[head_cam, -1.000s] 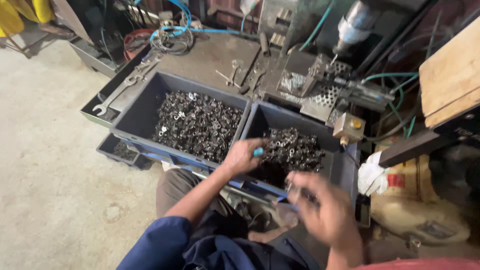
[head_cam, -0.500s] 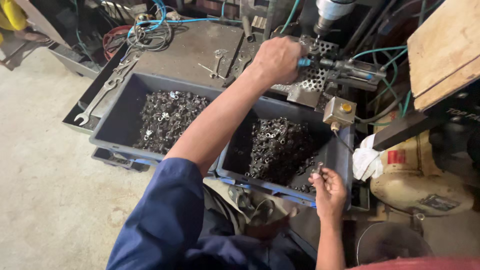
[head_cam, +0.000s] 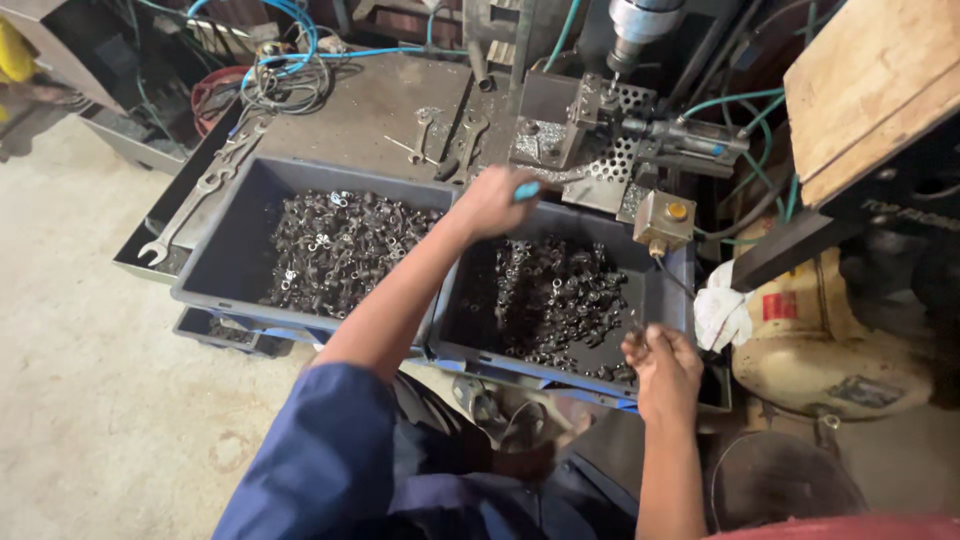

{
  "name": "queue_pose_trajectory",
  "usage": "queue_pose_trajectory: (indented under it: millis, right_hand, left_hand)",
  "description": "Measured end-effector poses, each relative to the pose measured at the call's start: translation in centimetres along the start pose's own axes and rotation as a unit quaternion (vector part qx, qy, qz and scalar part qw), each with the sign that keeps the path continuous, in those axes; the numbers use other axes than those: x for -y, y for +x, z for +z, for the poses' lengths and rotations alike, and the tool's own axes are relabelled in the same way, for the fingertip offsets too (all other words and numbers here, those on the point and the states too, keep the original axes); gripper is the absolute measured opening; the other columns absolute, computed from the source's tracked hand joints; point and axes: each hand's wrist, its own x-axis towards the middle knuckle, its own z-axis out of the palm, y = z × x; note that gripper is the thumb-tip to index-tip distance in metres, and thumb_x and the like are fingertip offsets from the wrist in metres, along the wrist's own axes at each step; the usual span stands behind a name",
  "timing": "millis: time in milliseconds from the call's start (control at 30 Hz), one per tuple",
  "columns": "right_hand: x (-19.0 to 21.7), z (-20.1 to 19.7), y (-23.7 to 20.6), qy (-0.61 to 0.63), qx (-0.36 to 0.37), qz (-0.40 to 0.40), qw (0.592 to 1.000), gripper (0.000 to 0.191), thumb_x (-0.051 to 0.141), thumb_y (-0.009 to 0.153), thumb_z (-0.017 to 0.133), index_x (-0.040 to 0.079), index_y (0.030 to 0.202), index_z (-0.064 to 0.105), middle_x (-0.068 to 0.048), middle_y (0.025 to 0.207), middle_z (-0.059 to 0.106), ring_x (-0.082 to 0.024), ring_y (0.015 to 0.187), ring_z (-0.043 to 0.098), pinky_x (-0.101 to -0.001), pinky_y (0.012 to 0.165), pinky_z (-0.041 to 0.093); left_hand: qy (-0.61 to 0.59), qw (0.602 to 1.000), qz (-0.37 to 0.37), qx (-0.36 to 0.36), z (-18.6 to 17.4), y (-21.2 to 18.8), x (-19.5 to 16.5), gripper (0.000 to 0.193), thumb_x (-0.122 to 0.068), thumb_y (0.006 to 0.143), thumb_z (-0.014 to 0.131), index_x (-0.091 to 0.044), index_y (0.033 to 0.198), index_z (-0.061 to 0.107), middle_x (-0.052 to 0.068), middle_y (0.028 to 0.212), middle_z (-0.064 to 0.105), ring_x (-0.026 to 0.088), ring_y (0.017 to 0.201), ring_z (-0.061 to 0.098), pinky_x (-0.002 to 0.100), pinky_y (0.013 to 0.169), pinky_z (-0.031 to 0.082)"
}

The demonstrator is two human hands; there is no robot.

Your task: The person sits at a bench-top drilling and tapping machine, picks small black metal fittings one at a time from a bin, seats each fitting into the machine fixture, and operates the machine to tap it. Finished fittings are placed into a second bin beside the first.

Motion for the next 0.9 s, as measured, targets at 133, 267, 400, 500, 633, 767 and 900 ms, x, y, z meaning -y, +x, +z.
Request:
queue_pose_trajectory:
  millis: [133, 267, 400, 500, 633, 767, 900]
  right_hand:
    - [0.9, 4.8, 2.7, 0.075, 0.035, 0.021, 0.996, 0.02, 0.006, 0.1, 0.059, -0.001, 0.119, 0.062, -0.017, 0.108, 0.07, -0.028, 0.092, 0.071, -0.0384, 0.078, 0.061]
    - [3.1, 12.3, 8.3, 0.101, 0.06, 0.015, 0.993, 0.023, 0.003, 0.101, 0.055, -0.004, 0.122, 0.06, -0.02, 0.108, 0.07, -0.029, 0.096, 0.072, -0.0381, 0.083, 0.062]
    - [4.7, 19.3, 14.6, 0.063, 0.01, -0.026, 0.998, 0.011, 0.006, 0.099, 0.059, 0.003, 0.109, 0.059, -0.019, 0.106, 0.07, -0.028, 0.095, 0.072, -0.0354, 0.078, 0.061]
    - [4.9, 22.1, 18.2, 0.04, -0.057, -0.039, 0.997, 0.014, 0.005, 0.094, 0.064, -0.001, 0.107, 0.061, -0.021, 0.108, 0.073, -0.031, 0.098, 0.077, -0.038, 0.083, 0.066]
    - [4.6, 23.7, 21.2, 0.078, -0.074, -0.03, 0.994, 0.019, 0.013, 0.094, 0.069, 0.003, 0.109, 0.063, -0.018, 0.106, 0.073, -0.03, 0.092, 0.073, -0.0391, 0.077, 0.06]
    - [4.2, 24.7, 22.5, 0.073, -0.085, -0.041, 0.993, 0.022, 0.015, 0.092, 0.073, 0.005, 0.11, 0.064, -0.014, 0.104, 0.073, -0.028, 0.087, 0.071, -0.0392, 0.073, 0.058]
    - [4.1, 25.3, 23.0, 0.07, -0.063, -0.035, 0.995, 0.019, 0.014, 0.093, 0.071, 0.006, 0.109, 0.064, -0.011, 0.105, 0.074, -0.026, 0.088, 0.074, -0.038, 0.073, 0.058]
  left_hand:
    - [0.009, 0.999, -0.048, 0.013, 1.5, -8.8, 1.8, 0.033, -0.019, 0.084, 0.071, -0.012, 0.116, 0.072, 0.017, 0.106, 0.074, 0.039, 0.099, 0.07, 0.048, 0.086, 0.055]
    - [0.035, 0.997, -0.054, 0.033, 1.6, -11.3, 1.4, 0.044, -0.013, 0.078, 0.068, -0.011, 0.122, 0.068, 0.014, 0.114, 0.073, 0.036, 0.101, 0.07, 0.046, 0.088, 0.057]
    - [0.083, 0.991, -0.073, 0.08, 0.4, -11.1, 0.0, 0.048, -0.01, 0.074, 0.068, -0.011, 0.122, 0.068, 0.015, 0.108, 0.072, 0.038, 0.098, 0.07, 0.048, 0.084, 0.056]
    - [0.072, 0.99, -0.077, 0.095, -0.2, -10.9, -0.4, 0.043, -0.01, 0.076, 0.068, -0.01, 0.119, 0.068, 0.014, 0.108, 0.072, 0.038, 0.098, 0.069, 0.049, 0.084, 0.056]
    - [0.066, 0.991, -0.075, 0.084, -0.1, -10.8, -0.2, 0.05, -0.009, 0.073, 0.068, -0.009, 0.123, 0.067, 0.015, 0.109, 0.072, 0.038, 0.098, 0.069, 0.049, 0.085, 0.056]
    - [0.057, 0.993, -0.069, 0.08, 0.2, -10.7, 0.2, 0.053, -0.009, 0.071, 0.069, -0.008, 0.124, 0.066, 0.014, 0.11, 0.072, 0.037, 0.1, 0.069, 0.048, 0.086, 0.056]
    - [0.058, 0.991, -0.065, 0.1, 0.1, -10.6, 0.4, 0.056, -0.01, 0.068, 0.072, -0.007, 0.124, 0.065, 0.014, 0.109, 0.071, 0.036, 0.101, 0.068, 0.047, 0.087, 0.055]
